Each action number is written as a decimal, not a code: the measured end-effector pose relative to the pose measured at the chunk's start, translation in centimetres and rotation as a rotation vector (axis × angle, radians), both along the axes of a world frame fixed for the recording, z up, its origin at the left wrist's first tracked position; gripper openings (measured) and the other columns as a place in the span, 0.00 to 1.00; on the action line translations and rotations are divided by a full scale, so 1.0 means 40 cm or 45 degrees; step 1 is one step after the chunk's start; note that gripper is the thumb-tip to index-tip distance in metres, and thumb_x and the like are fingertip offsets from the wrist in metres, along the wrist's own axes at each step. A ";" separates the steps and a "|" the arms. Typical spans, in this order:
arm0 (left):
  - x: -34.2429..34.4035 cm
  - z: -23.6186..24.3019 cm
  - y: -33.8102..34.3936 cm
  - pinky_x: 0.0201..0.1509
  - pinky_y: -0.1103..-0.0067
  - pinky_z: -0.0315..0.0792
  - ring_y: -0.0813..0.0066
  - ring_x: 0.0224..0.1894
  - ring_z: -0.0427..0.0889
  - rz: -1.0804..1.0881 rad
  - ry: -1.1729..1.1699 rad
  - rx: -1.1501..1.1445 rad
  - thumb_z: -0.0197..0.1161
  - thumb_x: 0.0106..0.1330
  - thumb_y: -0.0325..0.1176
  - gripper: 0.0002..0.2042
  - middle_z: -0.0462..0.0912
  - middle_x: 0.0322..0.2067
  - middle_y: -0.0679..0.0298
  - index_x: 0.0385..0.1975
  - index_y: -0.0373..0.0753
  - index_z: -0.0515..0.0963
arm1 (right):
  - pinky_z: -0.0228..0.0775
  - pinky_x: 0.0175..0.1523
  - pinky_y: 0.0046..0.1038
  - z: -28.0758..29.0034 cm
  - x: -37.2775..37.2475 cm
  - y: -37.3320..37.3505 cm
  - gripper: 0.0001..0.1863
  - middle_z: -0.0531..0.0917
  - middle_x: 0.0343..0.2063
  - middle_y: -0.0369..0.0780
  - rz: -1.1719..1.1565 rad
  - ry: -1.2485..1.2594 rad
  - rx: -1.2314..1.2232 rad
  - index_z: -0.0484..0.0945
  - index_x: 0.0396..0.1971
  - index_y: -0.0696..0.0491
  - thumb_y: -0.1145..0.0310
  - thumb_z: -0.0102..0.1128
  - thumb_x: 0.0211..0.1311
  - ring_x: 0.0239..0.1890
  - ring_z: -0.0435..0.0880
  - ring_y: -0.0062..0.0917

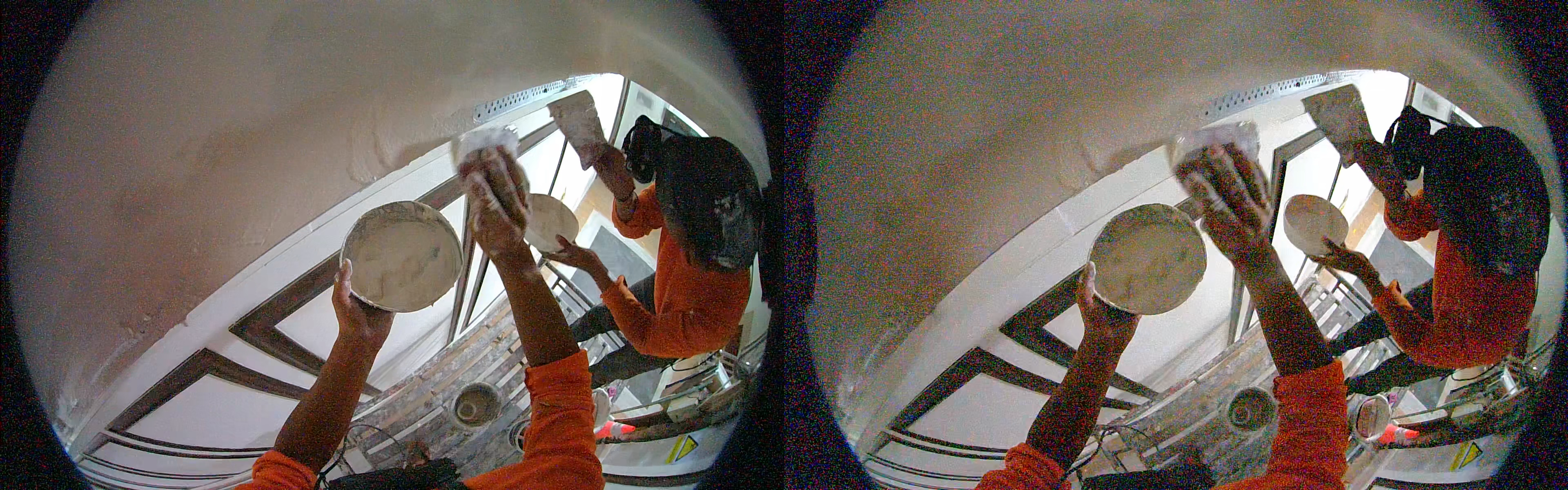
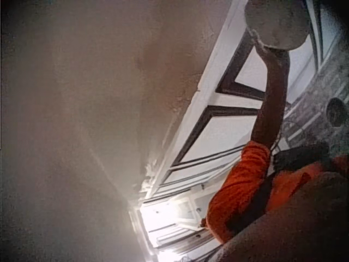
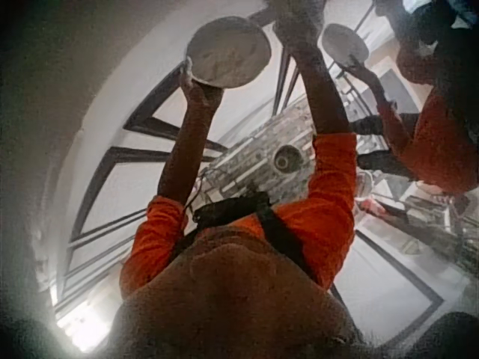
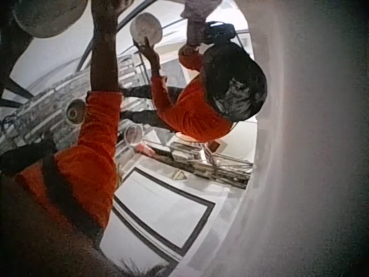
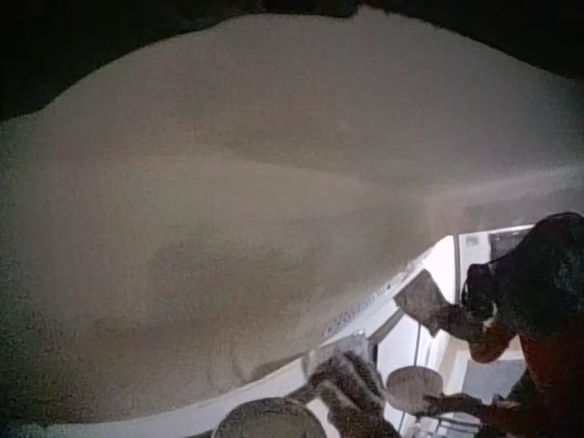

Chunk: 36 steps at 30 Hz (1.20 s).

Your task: The person applies joint compound to wall molding using a putty knife, scraping material from a mud tray and smoothing it over the seams and edges.

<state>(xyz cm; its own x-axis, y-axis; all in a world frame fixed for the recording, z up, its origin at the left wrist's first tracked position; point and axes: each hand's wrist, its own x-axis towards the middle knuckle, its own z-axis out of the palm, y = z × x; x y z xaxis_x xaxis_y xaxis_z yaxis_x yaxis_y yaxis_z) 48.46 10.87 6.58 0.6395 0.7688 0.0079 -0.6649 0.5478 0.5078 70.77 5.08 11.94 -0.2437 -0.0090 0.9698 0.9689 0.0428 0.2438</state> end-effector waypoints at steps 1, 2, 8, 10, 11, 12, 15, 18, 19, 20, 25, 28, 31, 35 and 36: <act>0.010 -0.005 0.003 0.61 0.56 0.60 0.55 0.59 0.64 -0.006 -0.004 0.021 0.53 0.62 0.49 0.29 0.65 0.56 0.56 0.59 0.41 0.59 | 0.62 0.57 0.46 0.034 0.014 0.019 0.21 0.74 0.51 0.47 0.076 -0.009 0.125 0.73 0.48 0.49 0.75 0.60 0.51 0.54 0.72 0.46; 0.021 -0.007 0.007 0.61 0.56 0.60 0.55 0.59 0.64 -0.011 -0.007 0.041 0.53 0.62 0.49 0.28 0.65 0.56 0.56 0.59 0.41 0.60 | 0.62 0.57 0.47 0.074 0.030 0.049 0.24 0.74 0.52 0.46 0.153 -0.017 0.250 0.75 0.47 0.46 0.72 0.64 0.45 0.54 0.72 0.45; 0.085 -0.021 0.028 0.60 0.55 0.62 0.56 0.58 0.65 -0.074 -0.108 -0.002 0.53 0.61 0.50 0.28 0.66 0.56 0.56 0.58 0.42 0.60 | 0.61 0.57 0.49 -0.025 0.049 0.070 0.21 0.72 0.55 0.46 0.043 0.026 0.066 0.75 0.46 0.46 0.72 0.62 0.48 0.56 0.69 0.49; 0.088 -0.026 0.034 0.59 0.55 0.62 0.55 0.58 0.65 -0.093 -0.064 -0.047 0.53 0.61 0.50 0.28 0.65 0.56 0.56 0.58 0.41 0.61 | 0.59 0.59 0.48 -0.075 0.053 0.046 0.14 0.74 0.52 0.49 0.006 0.088 -0.069 0.74 0.46 0.51 0.75 0.54 0.59 0.57 0.68 0.49; 0.089 -0.028 0.036 0.59 0.55 0.62 0.55 0.58 0.65 -0.103 -0.042 -0.069 0.53 0.61 0.50 0.28 0.65 0.56 0.56 0.58 0.41 0.61 | 0.59 0.60 0.47 -0.091 0.059 0.067 0.14 0.75 0.51 0.49 -0.027 0.171 0.039 0.75 0.45 0.52 0.77 0.55 0.58 0.58 0.67 0.49; 0.093 -0.024 0.037 0.59 0.56 0.63 0.56 0.58 0.65 -0.075 -0.033 -0.051 0.53 0.61 0.50 0.28 0.66 0.56 0.56 0.58 0.42 0.61 | 0.60 0.60 0.46 -0.076 0.066 0.068 0.16 0.75 0.51 0.49 0.100 0.231 0.140 0.76 0.46 0.53 0.78 0.56 0.57 0.58 0.67 0.48; 0.099 -0.027 0.044 0.57 0.57 0.65 0.57 0.57 0.67 -0.037 0.004 -0.038 0.53 0.61 0.51 0.28 0.67 0.55 0.58 0.58 0.42 0.62 | 0.60 0.60 0.45 -0.033 0.057 0.073 0.19 0.74 0.52 0.46 0.038 0.165 0.072 0.75 0.47 0.48 0.74 0.60 0.53 0.57 0.68 0.47; 0.097 -0.047 0.064 0.56 0.60 0.66 0.59 0.56 0.68 -0.063 0.051 -0.073 0.54 0.60 0.52 0.29 0.68 0.54 0.59 0.58 0.43 0.62 | 0.63 0.58 0.45 -0.051 0.024 0.066 0.18 0.75 0.51 0.44 0.108 0.136 -0.042 0.77 0.43 0.43 0.72 0.63 0.48 0.56 0.71 0.45; 0.092 -0.043 0.063 0.56 0.60 0.67 0.60 0.56 0.69 -0.048 0.062 -0.065 0.54 0.60 0.52 0.29 0.68 0.54 0.60 0.58 0.44 0.62 | 0.64 0.57 0.45 -0.056 0.018 0.057 0.18 0.76 0.50 0.45 0.121 0.153 -0.007 0.77 0.42 0.44 0.73 0.64 0.48 0.55 0.71 0.45; 0.087 -0.040 0.064 0.55 0.61 0.67 0.60 0.56 0.69 -0.034 0.072 -0.057 0.54 0.60 0.52 0.29 0.69 0.54 0.60 0.58 0.44 0.62 | 0.65 0.56 0.45 -0.059 0.013 0.046 0.17 0.76 0.50 0.45 0.135 0.169 0.029 0.77 0.41 0.44 0.73 0.64 0.48 0.54 0.72 0.46; 0.062 -0.024 0.072 0.56 0.59 0.66 0.59 0.56 0.68 -0.001 0.088 0.006 0.53 0.61 0.52 0.29 0.67 0.55 0.59 0.58 0.44 0.61 | 0.66 0.55 0.43 0.031 0.009 0.026 0.23 0.77 0.48 0.49 0.063 0.137 0.326 0.73 0.47 0.48 0.72 0.66 0.49 0.51 0.74 0.48; 0.071 -0.020 0.068 0.58 0.58 0.65 0.58 0.57 0.67 -0.032 0.020 -0.012 0.52 0.61 0.52 0.29 0.66 0.55 0.58 0.58 0.43 0.61 | 0.67 0.54 0.45 0.074 0.010 0.085 0.10 0.75 0.48 0.54 0.186 0.031 0.236 0.75 0.41 0.57 0.76 0.49 0.61 0.51 0.74 0.50; 0.064 -0.030 0.072 0.60 0.58 0.63 0.57 0.58 0.66 0.008 0.049 0.230 0.52 0.61 0.52 0.29 0.66 0.56 0.57 0.58 0.42 0.61 | 0.63 0.56 0.48 -0.006 0.002 0.111 0.20 0.76 0.50 0.45 0.015 0.050 0.224 0.77 0.43 0.46 0.69 0.67 0.46 0.55 0.70 0.48; 0.056 -0.015 0.070 0.61 0.57 0.61 0.55 0.59 0.64 0.040 0.083 -0.038 0.53 0.61 0.52 0.29 0.65 0.56 0.56 0.58 0.42 0.60 | 0.64 0.57 0.46 -0.093 0.019 0.057 0.15 0.77 0.48 0.48 -0.085 0.240 0.063 0.77 0.42 0.47 0.73 0.61 0.52 0.52 0.74 0.46; 0.063 -0.019 0.072 0.61 0.57 0.61 0.56 0.59 0.64 0.004 0.040 -0.022 0.53 0.60 0.52 0.29 0.65 0.56 0.56 0.58 0.42 0.60 | 0.63 0.58 0.45 -0.070 0.034 0.053 0.16 0.77 0.48 0.49 -0.014 0.188 0.177 0.76 0.43 0.50 0.77 0.57 0.53 0.53 0.74 0.46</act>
